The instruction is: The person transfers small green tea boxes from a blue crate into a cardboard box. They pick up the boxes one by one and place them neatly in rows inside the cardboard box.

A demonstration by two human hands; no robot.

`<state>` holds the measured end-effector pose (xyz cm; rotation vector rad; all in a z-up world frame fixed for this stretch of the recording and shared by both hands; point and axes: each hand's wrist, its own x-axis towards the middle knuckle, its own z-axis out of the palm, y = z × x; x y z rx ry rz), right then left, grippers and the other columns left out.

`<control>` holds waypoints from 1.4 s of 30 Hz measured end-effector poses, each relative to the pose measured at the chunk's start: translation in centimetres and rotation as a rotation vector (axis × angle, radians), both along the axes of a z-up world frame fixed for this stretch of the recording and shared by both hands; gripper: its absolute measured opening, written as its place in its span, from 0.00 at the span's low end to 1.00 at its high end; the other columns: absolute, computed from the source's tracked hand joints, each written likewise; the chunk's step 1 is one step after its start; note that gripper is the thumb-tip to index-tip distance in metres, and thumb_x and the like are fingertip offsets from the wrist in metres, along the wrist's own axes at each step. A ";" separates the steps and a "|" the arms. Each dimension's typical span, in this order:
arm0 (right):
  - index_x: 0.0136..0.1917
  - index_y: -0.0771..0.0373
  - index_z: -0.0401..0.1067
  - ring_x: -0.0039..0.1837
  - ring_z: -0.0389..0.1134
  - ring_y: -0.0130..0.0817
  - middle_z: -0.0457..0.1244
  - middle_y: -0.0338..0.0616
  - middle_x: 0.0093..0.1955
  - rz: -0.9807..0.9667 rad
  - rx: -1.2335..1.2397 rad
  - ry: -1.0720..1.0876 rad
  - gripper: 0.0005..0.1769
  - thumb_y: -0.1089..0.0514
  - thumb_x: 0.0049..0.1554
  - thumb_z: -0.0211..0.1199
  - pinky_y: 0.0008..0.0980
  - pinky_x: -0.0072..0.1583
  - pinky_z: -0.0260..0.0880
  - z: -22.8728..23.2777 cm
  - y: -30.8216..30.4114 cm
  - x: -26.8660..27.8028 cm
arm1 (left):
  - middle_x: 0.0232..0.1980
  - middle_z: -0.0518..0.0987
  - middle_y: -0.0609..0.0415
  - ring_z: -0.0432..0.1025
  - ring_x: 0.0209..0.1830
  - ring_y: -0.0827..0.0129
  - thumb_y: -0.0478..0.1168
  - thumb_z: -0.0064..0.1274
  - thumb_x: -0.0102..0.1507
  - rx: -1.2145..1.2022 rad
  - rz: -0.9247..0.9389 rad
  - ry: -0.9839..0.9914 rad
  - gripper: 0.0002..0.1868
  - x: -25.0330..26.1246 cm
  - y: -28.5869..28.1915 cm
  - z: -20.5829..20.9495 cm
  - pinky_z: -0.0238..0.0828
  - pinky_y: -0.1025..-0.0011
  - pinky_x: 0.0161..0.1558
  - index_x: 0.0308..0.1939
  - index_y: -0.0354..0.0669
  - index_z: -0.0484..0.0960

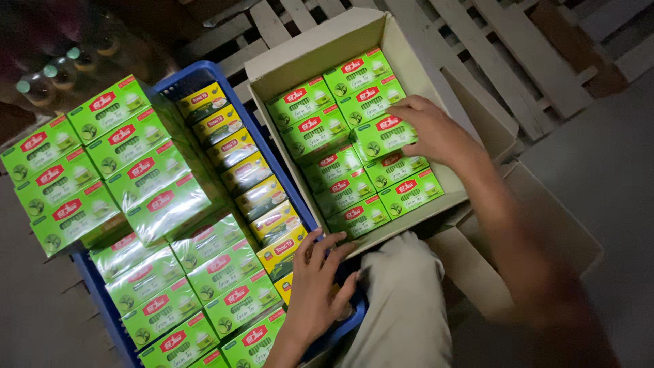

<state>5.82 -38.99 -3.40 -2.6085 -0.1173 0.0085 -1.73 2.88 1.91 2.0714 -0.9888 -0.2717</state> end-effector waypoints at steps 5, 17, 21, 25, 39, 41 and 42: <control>0.80 0.60 0.70 0.78 0.59 0.52 0.58 0.55 0.76 0.057 -0.026 -0.020 0.51 0.68 0.43 0.77 0.42 0.79 0.56 -2.0 0.0 0.8 | 0.72 0.76 0.51 0.57 0.81 0.43 0.48 0.56 0.71 -0.002 0.001 -0.019 0.21 -0.2 -0.2 -0.2 0.53 0.44 0.80 0.67 0.51 0.80; 0.78 0.54 0.72 0.82 0.58 0.61 0.54 0.65 0.80 0.116 -0.140 -0.137 0.41 0.69 0.52 0.73 0.46 0.79 0.59 -8.0 -1.5 1.0 | 0.72 0.74 0.52 0.55 0.80 0.44 0.50 0.53 0.72 -0.040 0.052 0.036 0.20 -0.8 -1.1 -0.6 0.53 0.46 0.78 0.67 0.53 0.80; 0.80 0.52 0.71 0.84 0.55 0.66 0.54 0.67 0.81 0.057 -0.275 -0.137 0.50 0.78 0.46 0.62 0.50 0.79 0.60 -8.1 -0.4 0.1 | 0.72 0.73 0.52 0.53 0.81 0.45 0.51 0.55 0.72 -0.043 0.065 0.027 0.20 -1.1 -1.2 -1.1 0.52 0.47 0.79 0.67 0.54 0.81; 0.85 0.55 0.61 0.85 0.50 0.75 0.51 0.67 0.82 -0.040 -0.438 -0.036 0.42 0.71 0.60 0.58 0.64 0.78 0.60 -5.8 3.0 0.0 | 0.72 0.74 0.52 0.53 0.80 0.45 0.51 0.55 0.72 -0.048 0.070 0.036 0.20 -1.2 -1.2 -1.3 0.53 0.46 0.79 0.65 0.52 0.82; 0.95 0.45 0.34 0.91 0.29 0.71 0.29 0.37 0.96 -0.068 -0.741 -0.067 0.72 0.80 0.49 0.64 0.66 0.82 0.50 -9.1 4.7 0.8 | 0.73 0.73 0.52 0.53 0.81 0.44 0.49 0.56 0.72 -0.031 0.062 0.036 0.22 -1.4 -1.0 -1.3 0.53 0.46 0.79 0.69 0.52 0.80; 0.95 0.44 0.31 0.91 0.26 0.71 0.26 0.37 0.96 -0.063 -0.746 -0.013 0.73 0.79 0.49 0.64 0.65 0.83 0.47 -8.7 4.9 0.8 | 0.74 0.72 0.53 0.52 0.81 0.44 0.49 0.55 0.72 -0.030 0.056 0.047 0.22 -1.5 -0.8 -1.4 0.54 0.45 0.79 0.70 0.52 0.79; 0.94 0.43 0.28 0.91 0.24 0.71 0.23 0.36 0.96 -0.056 -0.753 0.036 0.75 0.78 0.49 0.65 0.64 0.84 0.44 -8.4 4.9 1.1 | 0.74 0.71 0.53 0.52 0.82 0.44 0.50 0.54 0.72 -0.031 0.053 0.054 0.22 -1.4 -0.8 -1.4 0.54 0.45 0.79 0.70 0.52 0.79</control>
